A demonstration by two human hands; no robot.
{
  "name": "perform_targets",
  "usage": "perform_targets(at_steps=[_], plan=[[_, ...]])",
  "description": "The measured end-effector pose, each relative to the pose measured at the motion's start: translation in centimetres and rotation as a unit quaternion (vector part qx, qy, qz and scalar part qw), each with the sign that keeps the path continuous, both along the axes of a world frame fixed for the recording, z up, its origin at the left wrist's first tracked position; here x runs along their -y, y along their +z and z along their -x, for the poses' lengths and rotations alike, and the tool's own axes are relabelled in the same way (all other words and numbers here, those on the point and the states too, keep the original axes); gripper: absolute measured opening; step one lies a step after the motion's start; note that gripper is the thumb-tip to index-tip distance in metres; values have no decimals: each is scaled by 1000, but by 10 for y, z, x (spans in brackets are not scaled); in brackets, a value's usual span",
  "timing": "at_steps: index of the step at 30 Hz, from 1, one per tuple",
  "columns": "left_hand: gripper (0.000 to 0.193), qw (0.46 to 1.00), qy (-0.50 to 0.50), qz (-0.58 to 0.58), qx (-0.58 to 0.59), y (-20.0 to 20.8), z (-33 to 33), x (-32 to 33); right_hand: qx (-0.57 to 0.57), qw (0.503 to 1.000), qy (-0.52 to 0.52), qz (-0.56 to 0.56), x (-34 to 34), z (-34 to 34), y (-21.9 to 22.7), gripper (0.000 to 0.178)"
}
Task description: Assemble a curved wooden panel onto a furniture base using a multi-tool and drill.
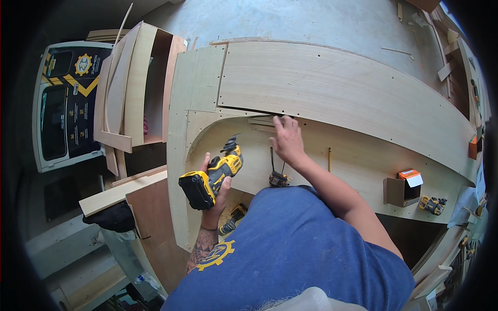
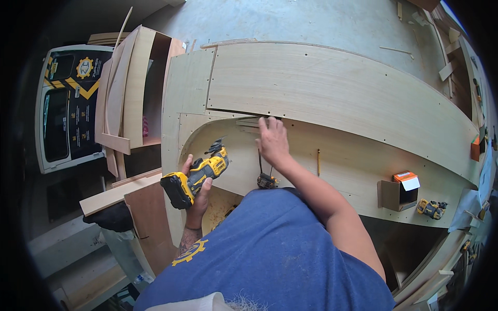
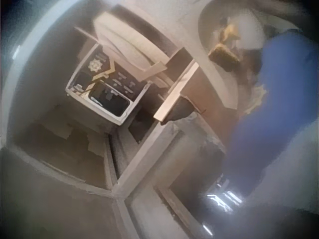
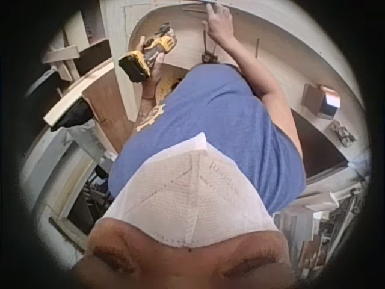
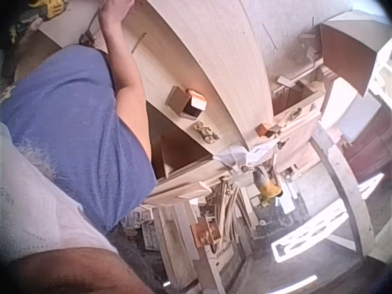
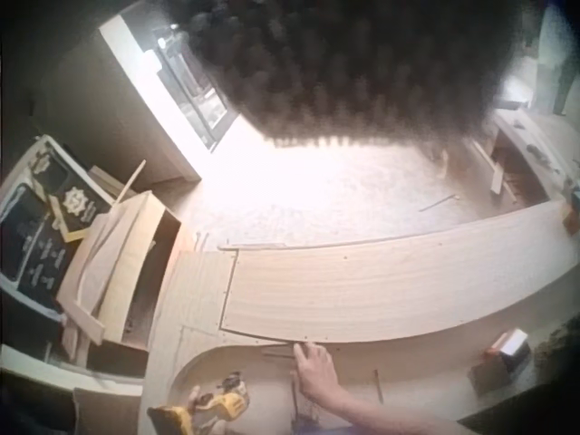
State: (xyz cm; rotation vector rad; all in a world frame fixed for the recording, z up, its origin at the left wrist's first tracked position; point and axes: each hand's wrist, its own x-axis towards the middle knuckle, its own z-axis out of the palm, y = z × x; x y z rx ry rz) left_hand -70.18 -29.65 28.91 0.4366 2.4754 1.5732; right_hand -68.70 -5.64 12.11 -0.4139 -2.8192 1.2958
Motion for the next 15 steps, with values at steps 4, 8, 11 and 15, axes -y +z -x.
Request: perform_targets(at_steps=[4,8,11,15], plan=[[78,998,30,17,44,5,-12,14,-40,967,-8,-252,-2,4,-36,51],[79,997,70,4,29,-8,-26,34,13,982,-8,-186,3,10,-38,44],[78,996,83,-10,39,-17,-35,44,49,984,10,-173,3,11,-35,39],[79,995,89,-28,31,-30,-44,54,-14,974,-6,-224,-1,-11,-34,52]])
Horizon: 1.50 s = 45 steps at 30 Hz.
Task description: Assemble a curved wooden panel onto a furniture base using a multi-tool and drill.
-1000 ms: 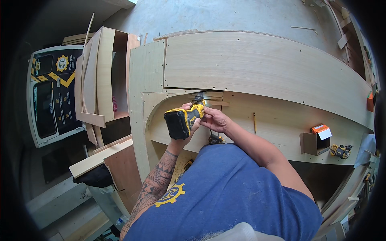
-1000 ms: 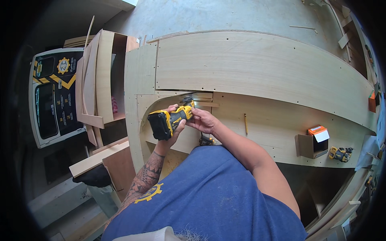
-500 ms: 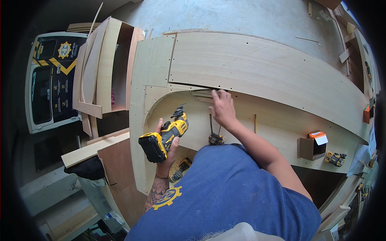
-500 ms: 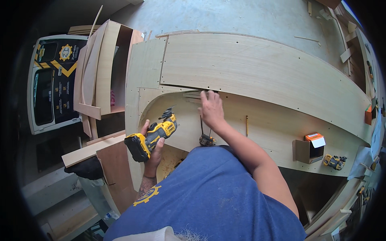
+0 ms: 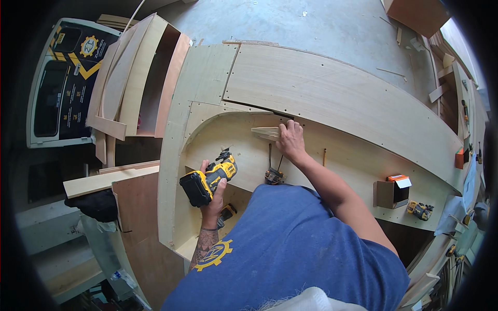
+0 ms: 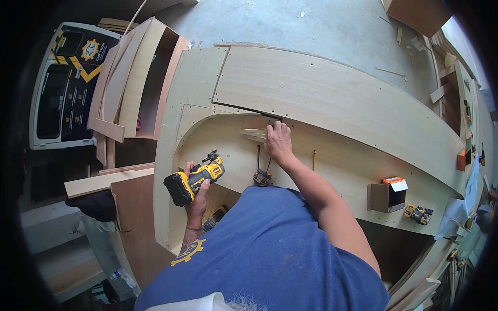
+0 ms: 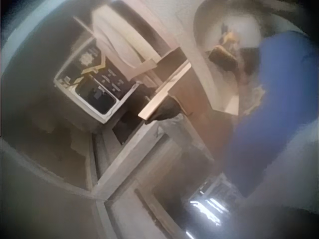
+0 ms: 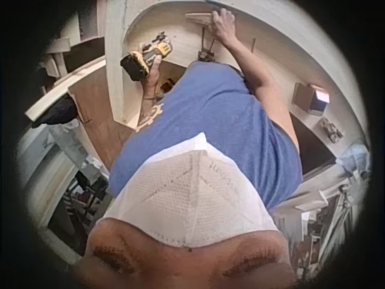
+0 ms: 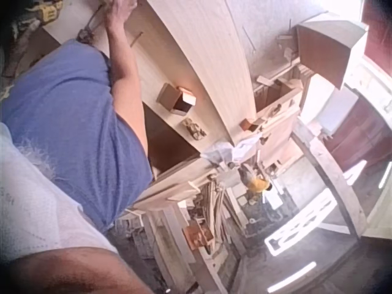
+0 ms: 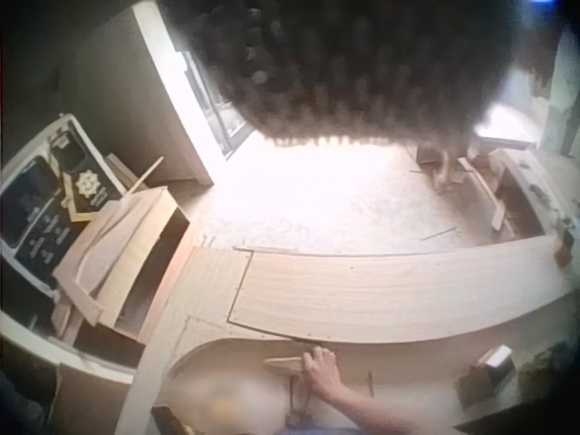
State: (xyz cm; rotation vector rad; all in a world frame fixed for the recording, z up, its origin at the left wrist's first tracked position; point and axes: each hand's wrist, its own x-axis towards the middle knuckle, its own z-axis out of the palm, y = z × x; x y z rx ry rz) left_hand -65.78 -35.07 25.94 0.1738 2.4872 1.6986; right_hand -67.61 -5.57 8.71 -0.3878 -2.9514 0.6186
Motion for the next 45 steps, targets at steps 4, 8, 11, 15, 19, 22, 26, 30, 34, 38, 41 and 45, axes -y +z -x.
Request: perform_targets(at_steps=[4,8,11,15,19,22,26,30,34,38,41,45], plan=[[82,999,10,-39,-23,-12,-3,1,-59,994,0,87,-19,-34,15,48],[87,995,12,-92,-27,-30,4,4,-45,993,-26,109,-46,-100,30,53],[77,995,-2,-99,-33,-35,18,-2,-48,994,-44,91,-61,-163,26,56],[61,992,-17,-122,-34,-44,31,-10,-2,991,-111,77,-64,-234,17,59],[56,983,-13,-180,-46,-54,37,-18,22,984,-168,56,-61,-284,3,63],[55,981,-16,-188,-53,-59,41,-16,53,967,-234,80,-56,-303,-2,65],[55,980,-38,-192,-33,-59,46,-14,38,964,-255,64,-50,-312,-6,65],[52,980,-81,-169,-64,-53,61,-17,54,961,-263,72,-48,-320,-6,64],[51,980,-129,-128,-85,-59,81,-21,41,953,-290,76,-43,-329,-7,64],[52,975,-167,-96,-109,-66,94,-30,38,935,-342,85,-39,-333,-6,64],[52,974,-183,-83,-102,-64,98,-37,34,924,-374,67,-38,-335,-7,65],[50,969,-183,-33,-163,-52,97,-37,-27,919,-394,-7,-33,-311,5,61]])
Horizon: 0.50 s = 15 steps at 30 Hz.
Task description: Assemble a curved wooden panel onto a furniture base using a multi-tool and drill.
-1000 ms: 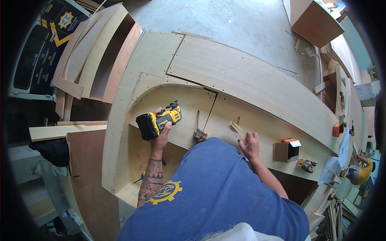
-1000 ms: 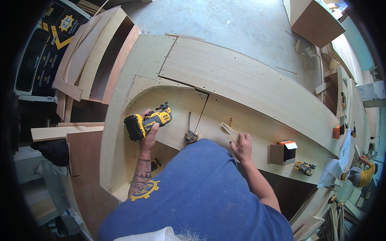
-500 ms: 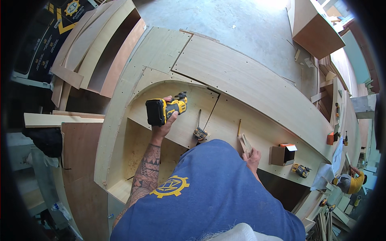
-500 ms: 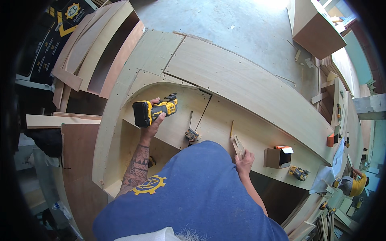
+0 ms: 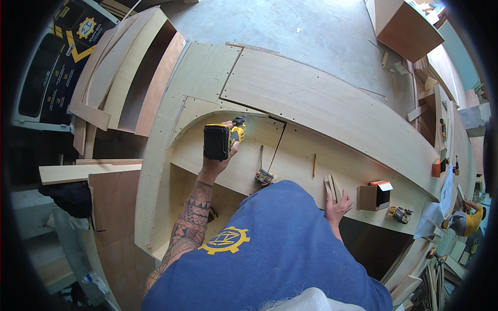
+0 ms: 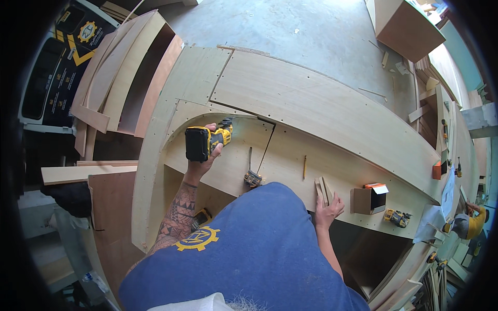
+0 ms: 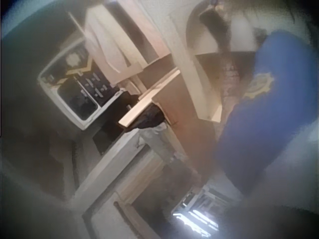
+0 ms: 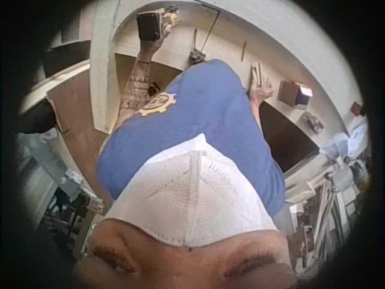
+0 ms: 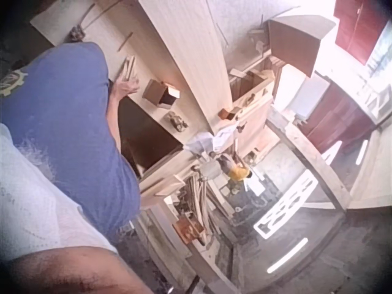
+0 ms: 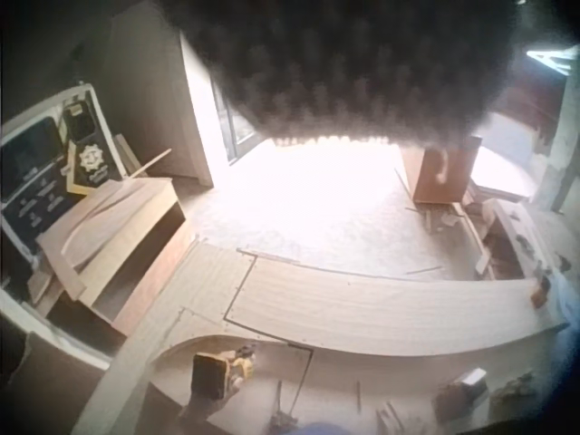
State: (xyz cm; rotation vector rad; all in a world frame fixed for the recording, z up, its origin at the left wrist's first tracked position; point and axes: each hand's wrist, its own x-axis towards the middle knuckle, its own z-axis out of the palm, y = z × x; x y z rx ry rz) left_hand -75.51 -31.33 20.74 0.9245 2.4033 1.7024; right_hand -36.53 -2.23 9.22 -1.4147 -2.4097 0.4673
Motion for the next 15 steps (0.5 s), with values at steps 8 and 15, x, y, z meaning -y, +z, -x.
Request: perform_targets(at_steps=[8,15], plan=[[52,999,-18,1,44,24,2,-2,-49,795,225,562,13,189,30,51],[55,995,-31,6,93,34,15,-4,-182,317,33,930,117,367,54,61]])
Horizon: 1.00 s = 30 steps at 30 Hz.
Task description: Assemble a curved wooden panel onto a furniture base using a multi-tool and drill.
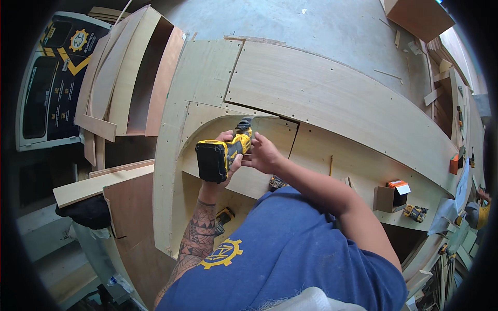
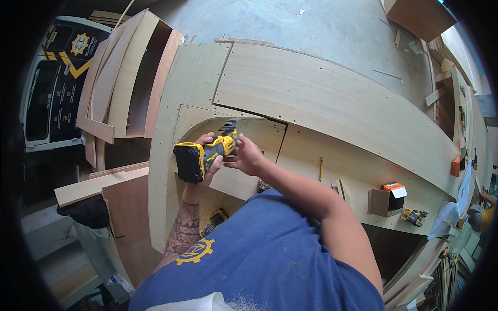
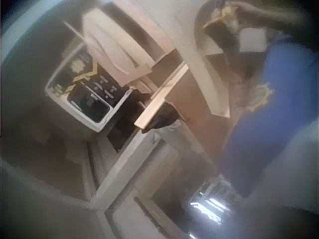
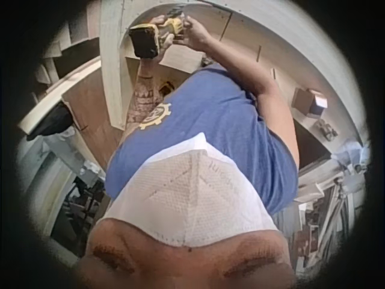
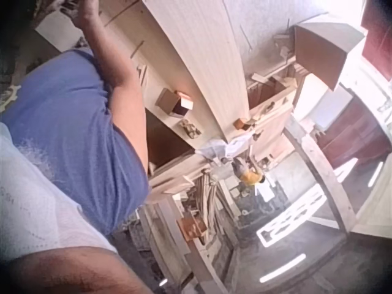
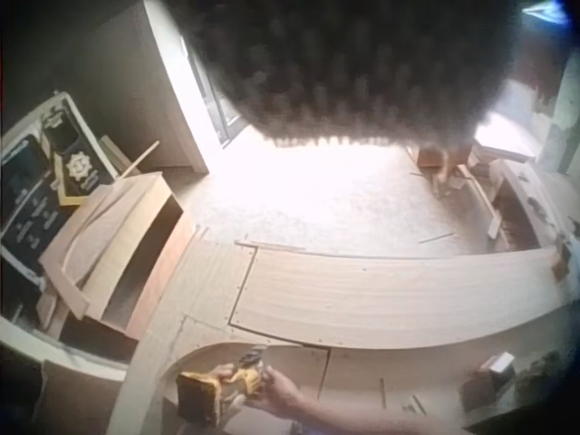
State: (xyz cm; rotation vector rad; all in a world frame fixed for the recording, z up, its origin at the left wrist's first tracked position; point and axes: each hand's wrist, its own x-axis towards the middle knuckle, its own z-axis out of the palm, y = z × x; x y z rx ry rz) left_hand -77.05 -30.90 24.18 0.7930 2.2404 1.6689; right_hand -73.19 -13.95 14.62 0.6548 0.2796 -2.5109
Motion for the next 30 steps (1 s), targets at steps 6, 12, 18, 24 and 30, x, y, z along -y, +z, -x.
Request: perform_targets(at_steps=[6,12,18,24,30], plan=[[57,999,-28,27,-28,1,17,2,9,980,-176,95,49,21,-19,55],[58,997,-21,71,-26,15,25,-7,18,977,-183,104,51,22,-15,58],[59,996,-31,76,-39,11,32,-10,36,977,-174,119,46,25,-7,59],[60,995,-25,96,-17,25,34,-14,45,975,-174,133,50,24,-3,59],[61,994,-30,100,-25,20,35,-15,67,977,-163,119,49,25,-4,59]])
